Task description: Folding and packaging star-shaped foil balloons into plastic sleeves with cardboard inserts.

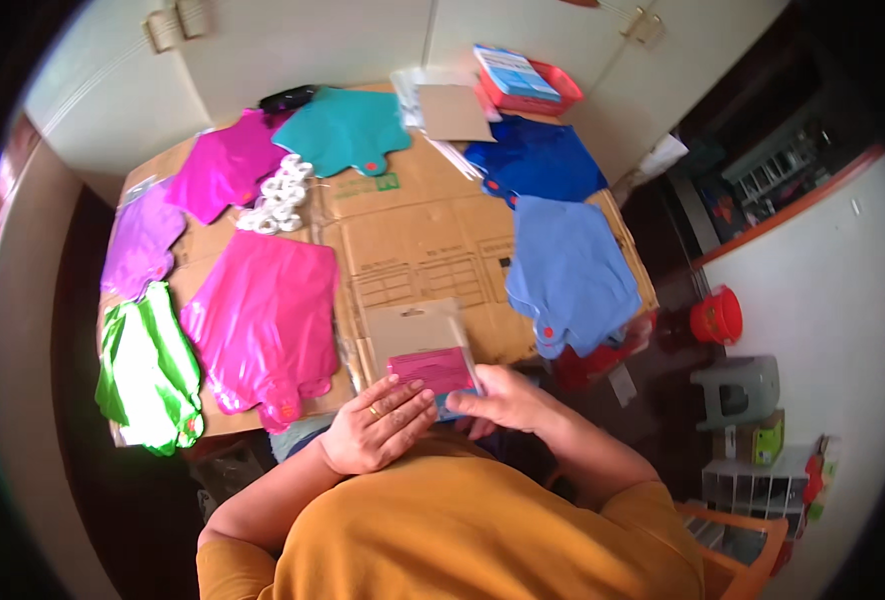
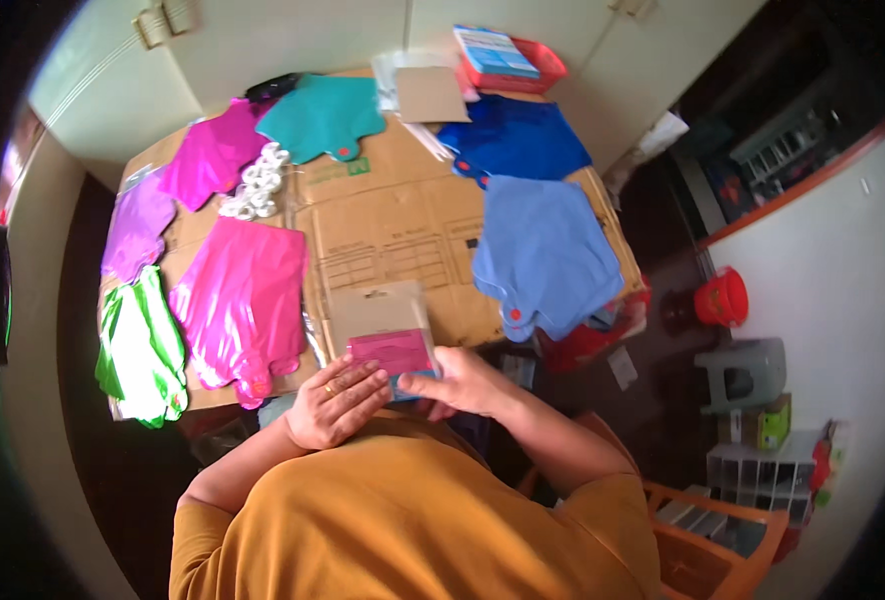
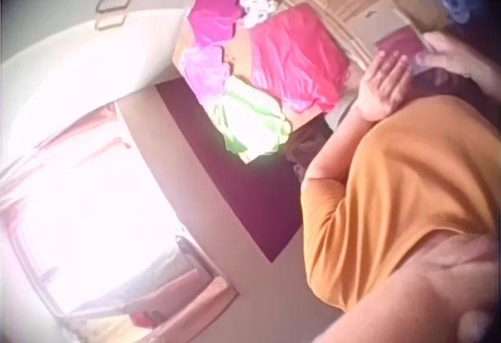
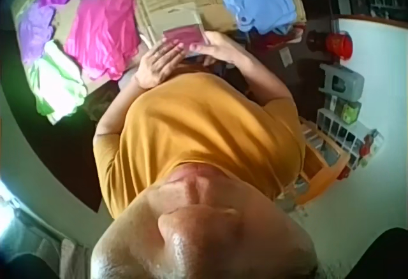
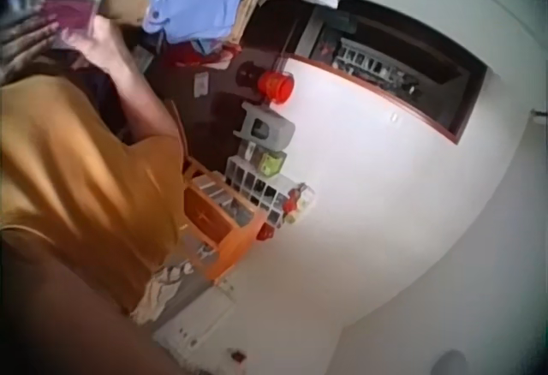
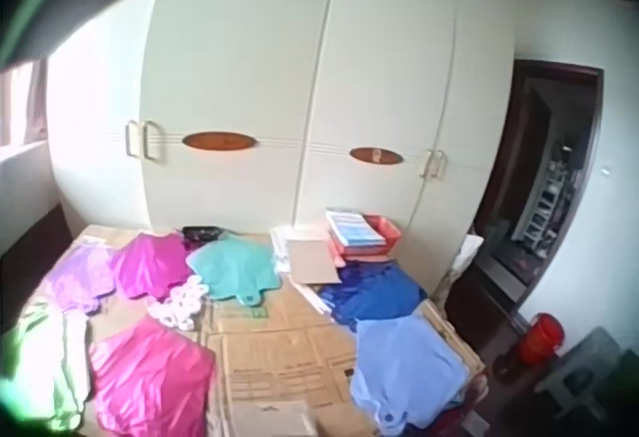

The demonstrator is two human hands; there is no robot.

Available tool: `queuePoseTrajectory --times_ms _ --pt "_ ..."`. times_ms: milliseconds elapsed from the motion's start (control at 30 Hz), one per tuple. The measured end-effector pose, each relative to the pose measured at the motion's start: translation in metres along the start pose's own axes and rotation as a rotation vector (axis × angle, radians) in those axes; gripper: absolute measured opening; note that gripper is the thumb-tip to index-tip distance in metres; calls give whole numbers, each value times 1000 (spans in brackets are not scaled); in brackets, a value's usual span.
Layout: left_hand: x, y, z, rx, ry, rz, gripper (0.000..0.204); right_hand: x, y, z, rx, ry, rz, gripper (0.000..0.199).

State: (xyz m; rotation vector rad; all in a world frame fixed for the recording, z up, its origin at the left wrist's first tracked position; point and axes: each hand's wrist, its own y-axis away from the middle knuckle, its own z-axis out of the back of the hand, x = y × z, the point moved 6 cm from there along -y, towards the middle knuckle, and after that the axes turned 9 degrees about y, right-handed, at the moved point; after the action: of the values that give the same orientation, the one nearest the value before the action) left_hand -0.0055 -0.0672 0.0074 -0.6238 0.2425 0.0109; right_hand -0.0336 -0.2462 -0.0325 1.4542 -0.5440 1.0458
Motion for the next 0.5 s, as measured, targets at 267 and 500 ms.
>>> queuePoseTrajectory --times_ms 267,500 --pt "6 -14 37 -339 -255 11 23 -5 81 133 -707 -484 375 15" --pt "41 59 125 -232 -210 587 22 -219 102 388 -1413 271 -45 30"
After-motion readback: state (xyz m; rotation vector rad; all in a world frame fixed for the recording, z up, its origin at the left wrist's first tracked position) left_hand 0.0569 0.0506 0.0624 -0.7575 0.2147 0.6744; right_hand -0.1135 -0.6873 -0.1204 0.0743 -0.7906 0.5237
